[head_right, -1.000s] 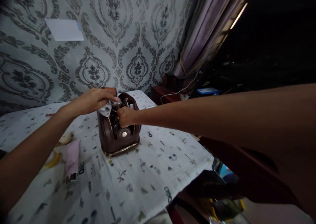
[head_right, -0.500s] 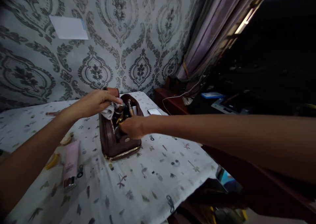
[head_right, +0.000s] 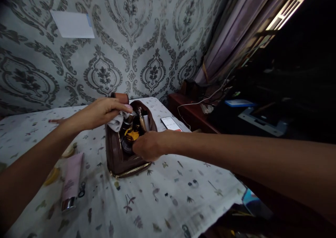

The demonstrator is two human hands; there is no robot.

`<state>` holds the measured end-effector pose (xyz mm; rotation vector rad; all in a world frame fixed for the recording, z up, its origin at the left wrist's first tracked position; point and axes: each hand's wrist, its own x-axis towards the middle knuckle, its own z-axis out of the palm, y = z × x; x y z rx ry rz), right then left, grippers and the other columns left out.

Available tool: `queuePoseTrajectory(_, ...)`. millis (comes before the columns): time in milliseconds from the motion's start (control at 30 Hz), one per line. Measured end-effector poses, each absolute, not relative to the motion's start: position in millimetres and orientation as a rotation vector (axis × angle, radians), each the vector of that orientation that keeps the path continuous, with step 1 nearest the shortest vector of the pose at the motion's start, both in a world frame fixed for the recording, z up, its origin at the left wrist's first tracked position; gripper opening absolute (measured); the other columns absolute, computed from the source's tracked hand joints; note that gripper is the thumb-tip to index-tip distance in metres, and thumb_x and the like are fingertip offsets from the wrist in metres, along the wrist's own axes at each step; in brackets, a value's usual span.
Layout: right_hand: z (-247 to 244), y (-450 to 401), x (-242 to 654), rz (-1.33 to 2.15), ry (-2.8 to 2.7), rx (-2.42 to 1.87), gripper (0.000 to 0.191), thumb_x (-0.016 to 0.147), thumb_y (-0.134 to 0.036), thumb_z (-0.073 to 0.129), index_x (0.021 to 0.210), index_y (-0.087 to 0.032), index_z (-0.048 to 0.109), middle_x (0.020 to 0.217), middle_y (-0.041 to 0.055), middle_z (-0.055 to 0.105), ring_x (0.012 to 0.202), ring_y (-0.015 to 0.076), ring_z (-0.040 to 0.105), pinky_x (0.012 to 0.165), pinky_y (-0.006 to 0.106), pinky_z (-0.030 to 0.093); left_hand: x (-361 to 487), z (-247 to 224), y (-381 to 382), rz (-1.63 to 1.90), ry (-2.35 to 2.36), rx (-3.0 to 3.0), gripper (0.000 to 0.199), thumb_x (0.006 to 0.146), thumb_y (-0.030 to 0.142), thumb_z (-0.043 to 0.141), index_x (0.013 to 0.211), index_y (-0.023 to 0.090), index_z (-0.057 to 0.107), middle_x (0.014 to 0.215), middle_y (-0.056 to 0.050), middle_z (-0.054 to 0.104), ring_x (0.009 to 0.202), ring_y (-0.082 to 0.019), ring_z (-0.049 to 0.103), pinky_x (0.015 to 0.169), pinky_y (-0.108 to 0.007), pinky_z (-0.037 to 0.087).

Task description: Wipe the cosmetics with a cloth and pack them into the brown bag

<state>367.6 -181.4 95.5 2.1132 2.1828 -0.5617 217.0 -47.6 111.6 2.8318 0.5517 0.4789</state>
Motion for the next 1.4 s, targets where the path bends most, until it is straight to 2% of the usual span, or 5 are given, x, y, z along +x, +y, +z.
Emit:
queuePoseTrajectory(267, 115, -176, 354, -0.399, 2.134, 1.417, 0.027, 0.071, 0.01, 0.06, 0.073, -0.014, 0.072, 0.098, 0.0114, 0.076, 0.093, 0.0251, 0.071, 0.08, 0.036, 0.054, 218, 114, -49, 0.426, 0.575, 2.847, 0.05, 0.086, 0.01, 0.041, 0.123, 0.025, 0.07, 0.123, -0.001, 0.073, 0.111, -0.018, 0.067, 0.097, -0.031, 0.05)
queuePoseTrajectory(467, 124, -177, 356, -0.329, 2.195, 1.182, 0.02, 0.08, 0.004, 0.058, 0.084, -0.007, 0.074, 0.092, 0.0151, 0.076, 0.083, 0.0221, 0.069, 0.072, 0.031, 0.05, 224, 111, -54, 0.338, 0.66, 3.021, 0.049, 0.091, 0.013, 0.041, 0.131, 0.029, 0.065, 0.121, -0.004, 0.073, 0.109, -0.022, 0.068, 0.09, -0.031, 0.051)
queuePoseTrajectory(700, 127, -187, 368, -0.306, 2.234, 1.158, 0.03, 0.084, 0.005, 0.049, 0.102, -0.003, 0.072, 0.109, 0.0191, 0.073, 0.097, 0.0249, 0.069, 0.078, 0.032, 0.05, 237, 111, -64, 0.171, 0.751, 3.178, 0.052, 0.091, 0.013, 0.042, 0.137, 0.03, 0.059, 0.122, -0.006, 0.073, 0.108, -0.026, 0.069, 0.082, -0.032, 0.052)
queuePoseTrajectory(933, 123, -190, 371, -0.243, 2.209, 1.131, 0.025, 0.087, -0.001, 0.05, 0.1, -0.005, 0.072, 0.107, 0.017, 0.073, 0.1, 0.0255, 0.069, 0.086, 0.035, 0.048, 237, 114, -67, 0.149, 0.776, 3.201, 0.051, 0.091, 0.012, 0.042, 0.137, 0.029, 0.058, 0.121, -0.006, 0.073, 0.107, -0.026, 0.069, 0.081, -0.031, 0.051)
queuePoseTrajectory(1400, 119, -189, 373, -0.238, 2.249, 1.131, 0.025, 0.085, 0.0, 0.053, 0.098, -0.006, 0.073, 0.102, 0.0168, 0.074, 0.094, 0.0248, 0.069, 0.078, 0.032, 0.047, 236, 114, -71, 0.154, 0.845, 3.19, 0.055, 0.09, 0.011, 0.043, 0.139, 0.032, 0.056, 0.126, -0.004, 0.071, 0.109, -0.025, 0.068, 0.086, -0.033, 0.052)
